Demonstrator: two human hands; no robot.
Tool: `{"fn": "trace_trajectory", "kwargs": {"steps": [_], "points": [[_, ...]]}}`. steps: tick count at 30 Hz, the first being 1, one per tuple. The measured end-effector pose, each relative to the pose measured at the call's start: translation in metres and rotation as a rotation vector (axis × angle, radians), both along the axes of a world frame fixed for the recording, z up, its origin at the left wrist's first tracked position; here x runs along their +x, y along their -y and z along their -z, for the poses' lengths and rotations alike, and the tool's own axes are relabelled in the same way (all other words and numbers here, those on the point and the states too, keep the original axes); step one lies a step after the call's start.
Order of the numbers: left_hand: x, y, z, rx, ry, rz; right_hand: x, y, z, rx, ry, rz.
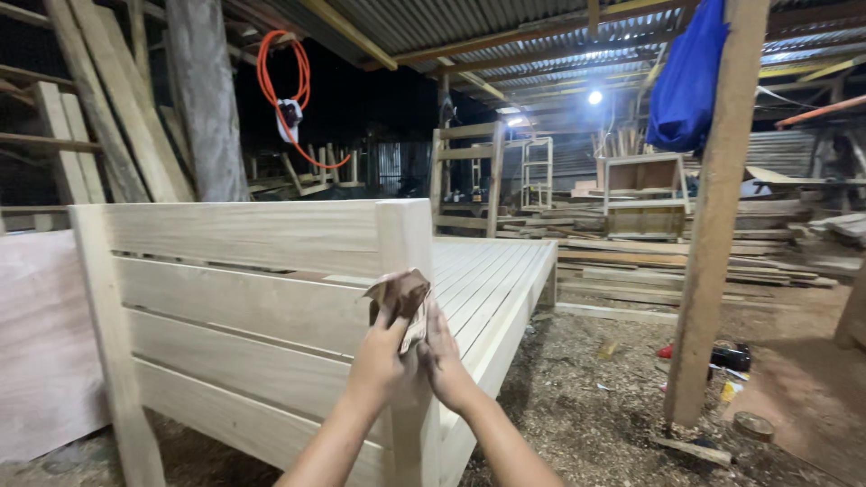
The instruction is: The person sands a wooden bed frame, first working on the headboard posts and rails with a sanding block, then sanding the lower legs and side rails, and finally wiping the sanded surfaces with a cloth. The frame rests on the workshop floor while the person moves around it sanding different parts.
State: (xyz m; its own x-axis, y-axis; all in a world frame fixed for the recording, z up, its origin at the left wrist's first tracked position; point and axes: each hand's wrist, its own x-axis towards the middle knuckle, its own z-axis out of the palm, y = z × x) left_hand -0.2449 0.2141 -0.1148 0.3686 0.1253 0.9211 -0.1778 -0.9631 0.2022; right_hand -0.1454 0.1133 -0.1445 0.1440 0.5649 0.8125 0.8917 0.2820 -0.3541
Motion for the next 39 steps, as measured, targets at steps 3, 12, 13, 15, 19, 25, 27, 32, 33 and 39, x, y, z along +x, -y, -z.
{"fn": "trace_trajectory", "kwargs": {"steps": [3, 12, 13, 15, 19, 25, 27, 32, 33, 39], "points": [[0.000, -0.008, -0.019, 0.061, 0.040, -0.037, 0.005, 0.002, -0.006, -0.018, 0.076, 0.062], [-0.004, -0.008, -0.085, 0.035, 0.067, -0.101, 0.032, 0.017, -0.090, -0.212, 0.267, 0.081], [-0.006, -0.009, -0.090, 0.048, 0.056, -0.116, 0.031, 0.016, -0.095, -0.207, 0.240, 0.035], [-0.010, -0.010, -0.095, 0.035, -0.013, -0.170, 0.032, 0.013, -0.098, -0.206, 0.224, -0.005], [-0.007, -0.006, -0.095, 0.024, -0.028, -0.263, 0.038, 0.010, -0.094, -0.223, 0.244, 0.016], [0.003, 0.013, -0.055, 0.117, 0.136, -0.171, 0.045, 0.006, -0.091, -0.224, 0.216, 0.014], [0.008, 0.014, -0.052, 0.111, 0.104, -0.172, 0.043, 0.005, -0.090, -0.237, 0.211, 0.040], [0.025, 0.005, -0.075, 0.117, 0.158, -0.309, 0.045, 0.002, -0.088, -0.120, 0.175, -0.110], [0.026, 0.006, -0.073, 0.117, 0.194, -0.282, 0.046, 0.001, -0.087, -0.149, 0.199, -0.064], [0.014, 0.018, -0.035, 0.066, 0.116, -0.204, 0.047, -0.001, -0.085, -0.176, 0.187, -0.057]]}}
